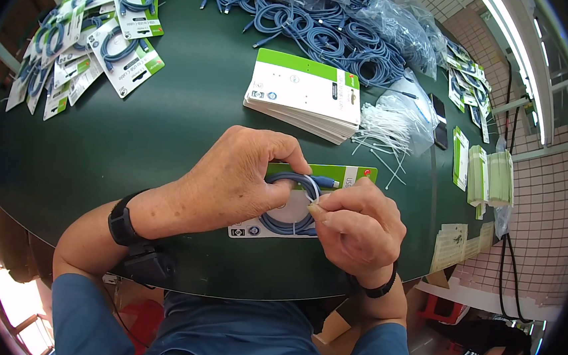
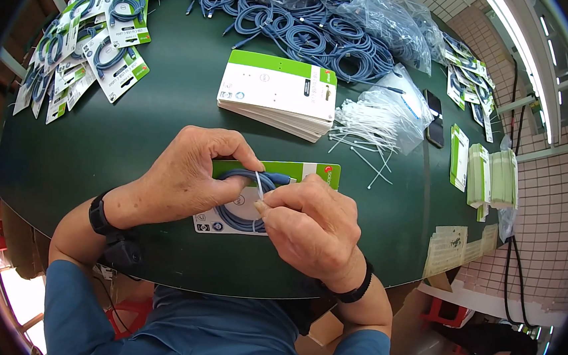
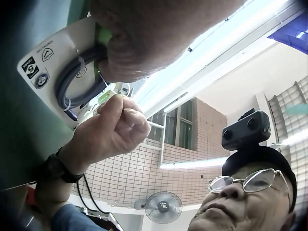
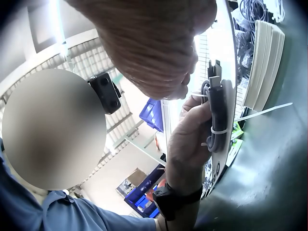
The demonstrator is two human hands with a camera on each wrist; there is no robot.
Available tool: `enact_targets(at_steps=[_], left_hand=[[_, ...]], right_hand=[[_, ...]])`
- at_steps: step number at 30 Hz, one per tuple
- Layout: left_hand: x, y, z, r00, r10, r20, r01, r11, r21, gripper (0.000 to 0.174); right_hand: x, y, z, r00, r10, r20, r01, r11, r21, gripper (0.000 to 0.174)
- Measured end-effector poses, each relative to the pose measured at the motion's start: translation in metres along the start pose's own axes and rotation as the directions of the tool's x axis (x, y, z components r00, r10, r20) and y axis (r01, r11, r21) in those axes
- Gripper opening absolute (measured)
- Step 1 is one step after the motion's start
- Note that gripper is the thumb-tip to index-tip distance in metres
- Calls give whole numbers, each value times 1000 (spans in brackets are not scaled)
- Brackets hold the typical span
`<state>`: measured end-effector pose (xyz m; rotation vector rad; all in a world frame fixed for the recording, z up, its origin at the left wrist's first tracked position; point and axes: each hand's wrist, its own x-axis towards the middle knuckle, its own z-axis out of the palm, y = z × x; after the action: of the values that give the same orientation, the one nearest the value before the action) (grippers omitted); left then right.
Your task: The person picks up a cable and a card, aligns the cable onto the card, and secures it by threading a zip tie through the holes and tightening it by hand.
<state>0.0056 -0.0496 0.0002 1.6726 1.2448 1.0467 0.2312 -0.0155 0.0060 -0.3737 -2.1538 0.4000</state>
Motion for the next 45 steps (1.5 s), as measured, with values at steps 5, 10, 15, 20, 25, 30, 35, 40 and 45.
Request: enact_targets(at_steps=[5,10,15,20,25,30,35,40,45], left_hand=[[1,1,0,999,-32,22,32,999,-14,21],[0,-1,2,1000,-12,6,13,1000,-13,21],[0,-2,2,1000,-7,3,7,1000,-12,21],[1,-2,3,1000,-6,-12,5,999,-44,23],[1,0,2,1000,-28,-3,28,998,-54,23],[1,-2,2,999,-34,-3,34,999,-39,22],[1,-5,4,1000,-3,-27,2,999,-36,21],[0,-6,4,1000,-9,-26,7,999,-47,22],[0,-6,3,1000,3,-29,-3,1000,-24,22]], right_hand=[[0,2,2,1000,-13,-12,13,1000,-5,25],[-2,6,3,1000,-23,-18,23,1000,6,25],[-2,6,4,1000,-25,-9,25,1000,-1,25],[-4,8,5,998,-61,8,61,998,-19,25],[-6,7,5,996,-70,61,74,995,-65,27],[-7,6,5,995,-66,79,73,993,-92,27],[-6,5,6,994,-66,88,74,993,-92,27],[-7,7,7,994,-73,85,80,994,-80,27],[-7,7,7,993,-69,90,77,994,-80,26]])
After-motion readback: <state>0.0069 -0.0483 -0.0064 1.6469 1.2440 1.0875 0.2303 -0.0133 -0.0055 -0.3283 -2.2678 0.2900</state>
